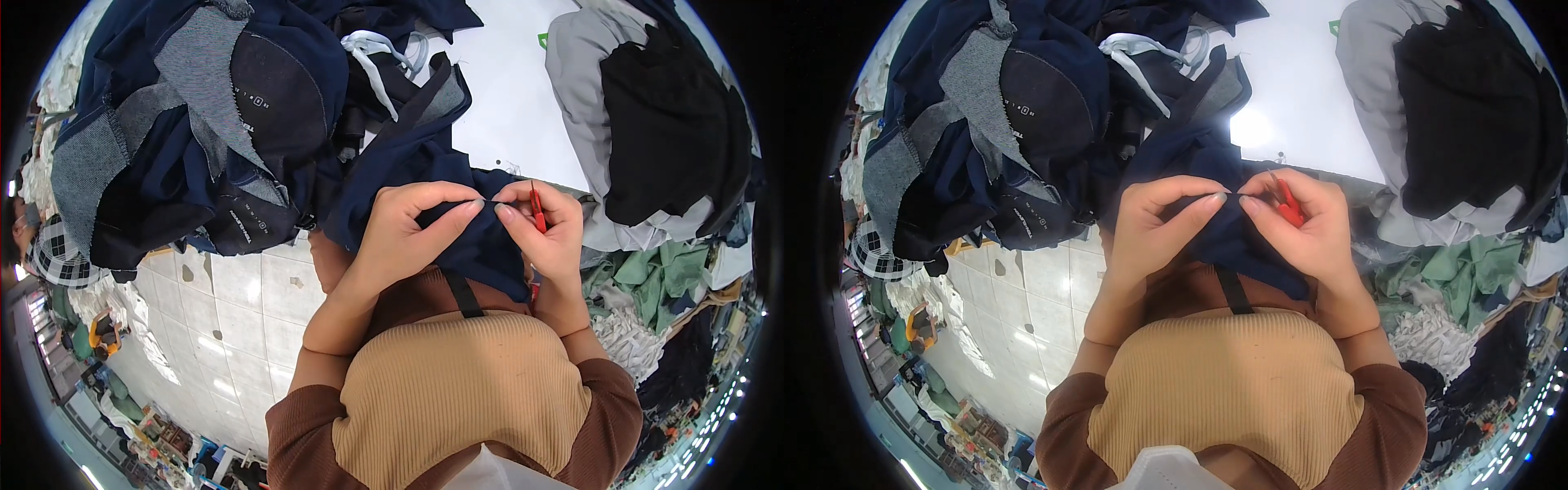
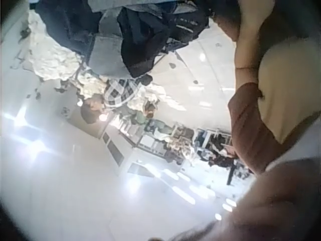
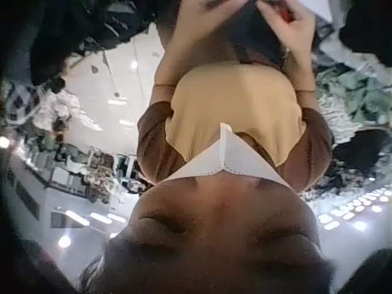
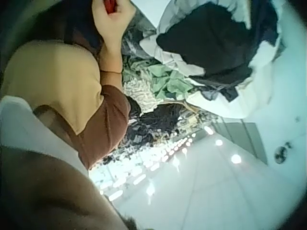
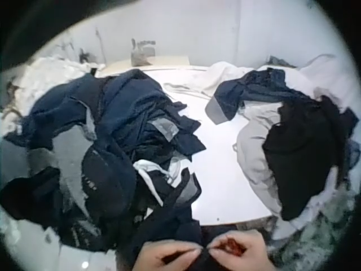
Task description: Trimming excess threads from garment pieces using small scissors.
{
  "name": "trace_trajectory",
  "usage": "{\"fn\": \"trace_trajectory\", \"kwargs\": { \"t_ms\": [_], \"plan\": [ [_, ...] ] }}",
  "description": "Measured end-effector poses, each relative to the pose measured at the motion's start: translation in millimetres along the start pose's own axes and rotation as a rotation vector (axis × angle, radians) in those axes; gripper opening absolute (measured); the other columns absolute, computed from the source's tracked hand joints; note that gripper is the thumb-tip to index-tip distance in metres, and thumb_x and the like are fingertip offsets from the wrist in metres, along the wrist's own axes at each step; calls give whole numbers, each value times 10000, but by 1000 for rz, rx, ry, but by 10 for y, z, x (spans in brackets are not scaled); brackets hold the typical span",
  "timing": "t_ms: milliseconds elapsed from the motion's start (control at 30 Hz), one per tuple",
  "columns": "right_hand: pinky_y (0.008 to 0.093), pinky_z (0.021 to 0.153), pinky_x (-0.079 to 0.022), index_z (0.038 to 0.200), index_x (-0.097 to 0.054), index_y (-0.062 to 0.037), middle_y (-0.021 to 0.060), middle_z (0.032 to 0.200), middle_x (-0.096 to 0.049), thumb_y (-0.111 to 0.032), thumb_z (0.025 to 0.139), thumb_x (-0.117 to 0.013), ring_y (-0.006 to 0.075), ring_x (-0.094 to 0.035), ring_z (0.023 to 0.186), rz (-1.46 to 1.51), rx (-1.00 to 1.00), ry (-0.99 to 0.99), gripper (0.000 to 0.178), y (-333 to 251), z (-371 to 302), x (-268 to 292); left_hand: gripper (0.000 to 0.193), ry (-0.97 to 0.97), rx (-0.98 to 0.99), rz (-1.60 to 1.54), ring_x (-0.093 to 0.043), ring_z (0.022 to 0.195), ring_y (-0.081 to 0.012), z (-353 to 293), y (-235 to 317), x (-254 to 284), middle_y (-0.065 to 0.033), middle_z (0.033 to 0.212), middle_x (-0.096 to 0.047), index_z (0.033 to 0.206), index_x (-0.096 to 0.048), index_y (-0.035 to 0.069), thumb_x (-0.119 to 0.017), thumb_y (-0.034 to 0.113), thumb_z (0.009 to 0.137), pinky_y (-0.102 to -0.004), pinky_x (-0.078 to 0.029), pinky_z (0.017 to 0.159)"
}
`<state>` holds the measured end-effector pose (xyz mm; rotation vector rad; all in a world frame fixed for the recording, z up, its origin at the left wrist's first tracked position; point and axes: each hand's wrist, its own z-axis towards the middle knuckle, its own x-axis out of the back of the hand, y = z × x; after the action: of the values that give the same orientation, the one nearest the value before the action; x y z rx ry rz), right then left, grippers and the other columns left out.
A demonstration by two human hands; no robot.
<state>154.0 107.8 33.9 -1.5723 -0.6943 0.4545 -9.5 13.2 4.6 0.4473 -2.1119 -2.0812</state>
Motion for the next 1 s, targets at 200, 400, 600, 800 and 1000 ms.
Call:
{"fn": "trace_trajectory", "kwargs": {
  "t_ms": [200,400,600,800,1000],
  "plan": [
    [171,582,-363,836,-629,36,-23,705,-560,17,808,-641,29,-468,651,-31,9,20,36,23,13,-28,140,-27,-27,57,-642,717,-96,2,8,3,-92,802,-697,900,-684,-22,-699,62,789,-209,-478,641],
    [169,585,-313,1242,-400,-8,-47,705,-448,7,836,-601,43,-358,609,178,99,30,452,32,-17,-60,141,47,-6,-14,-634,734,-86,10,-24,-38,-80,821,-699,907,-682,-31,-699,45,790,-204,-481,669],
    [177,677,-422,1122,-483,27,49,870,-601,17,797,-656,65,-533,731,-75,250,52,368,133,-101,-121,136,120,59,-88,-613,763,-58,19,28,-50,-55,842,-701,937,-685,-31,-668,35,819,-191,-478,681],
    [193,670,-467,1056,-561,18,68,888,-645,21,765,-695,71,-576,746,-218,284,138,321,153,-62,-162,133,141,21,-107,-597,755,-45,15,23,-41,-41,834,-694,948,-686,-29,-650,27,832,-180,-472,679],
    [200,664,-478,1050,-574,11,76,876,-645,18,759,-703,80,-589,732,-253,280,162,318,147,-51,-164,137,141,5,-104,-597,759,-50,12,20,-48,-44,837,-691,953,-683,-32,-647,28,836,-183,-472,684]
  ]
}}
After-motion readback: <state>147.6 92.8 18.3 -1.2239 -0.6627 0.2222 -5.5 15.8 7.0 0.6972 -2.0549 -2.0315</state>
